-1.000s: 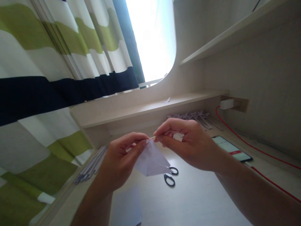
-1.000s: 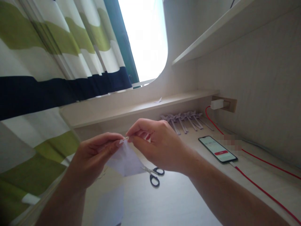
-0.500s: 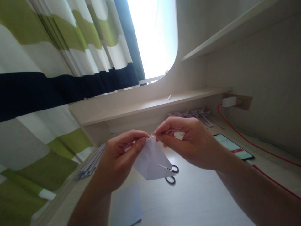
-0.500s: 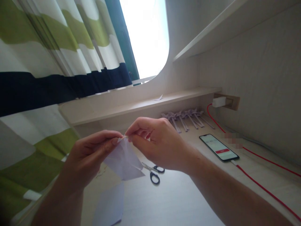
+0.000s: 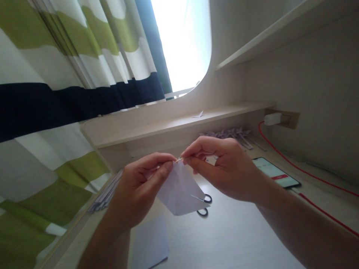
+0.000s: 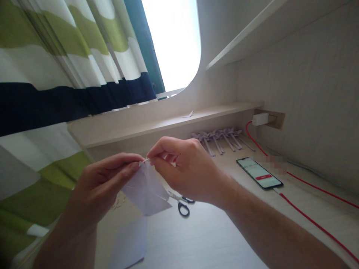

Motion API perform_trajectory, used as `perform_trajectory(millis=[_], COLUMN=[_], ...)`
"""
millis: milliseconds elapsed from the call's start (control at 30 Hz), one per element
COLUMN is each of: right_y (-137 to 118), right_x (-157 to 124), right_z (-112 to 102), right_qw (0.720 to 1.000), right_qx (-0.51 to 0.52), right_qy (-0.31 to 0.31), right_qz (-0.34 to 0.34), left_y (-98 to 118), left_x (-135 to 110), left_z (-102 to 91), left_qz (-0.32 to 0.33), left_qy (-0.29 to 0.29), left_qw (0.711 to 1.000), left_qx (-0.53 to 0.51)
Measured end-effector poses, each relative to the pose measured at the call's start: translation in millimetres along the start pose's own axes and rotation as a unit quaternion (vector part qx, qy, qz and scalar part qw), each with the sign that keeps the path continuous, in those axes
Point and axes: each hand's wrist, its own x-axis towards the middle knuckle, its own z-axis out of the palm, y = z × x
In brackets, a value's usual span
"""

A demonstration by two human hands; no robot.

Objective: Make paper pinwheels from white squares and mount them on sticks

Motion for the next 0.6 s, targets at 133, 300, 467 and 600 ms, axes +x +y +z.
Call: perform_trajectory(millis=[133,300,467,600], right_y=[-0.6,-1.6,-2.2,-1.8], right_x=[0.3,-0.4,-0.4,0.9], right_z=[1.8,2.2,0.4,-0.2], right_qw=[1.000,1.000,0.998,0.998], right_qx=[-0.008,-0.026,-0.057,-0.064], right_qy=[0.004,0.006,-0.005,-0.015], right_qz=[0.000,0.013,0.019,0.021], left_y=[-0.6,-0.7,-1.9,-1.7], left_x=[0.2,1.5,1.1,0.3], left_z=[1.0,3.2,3.1,2.3], left_qz=[0.002,0.001,0.005,0.013], left_qy=[0.005,0.003,0.008,0.007], left_qw=[1.000,1.000,1.000,1.000], left_qx=[-0.004,-0.012,-0.009,0.004])
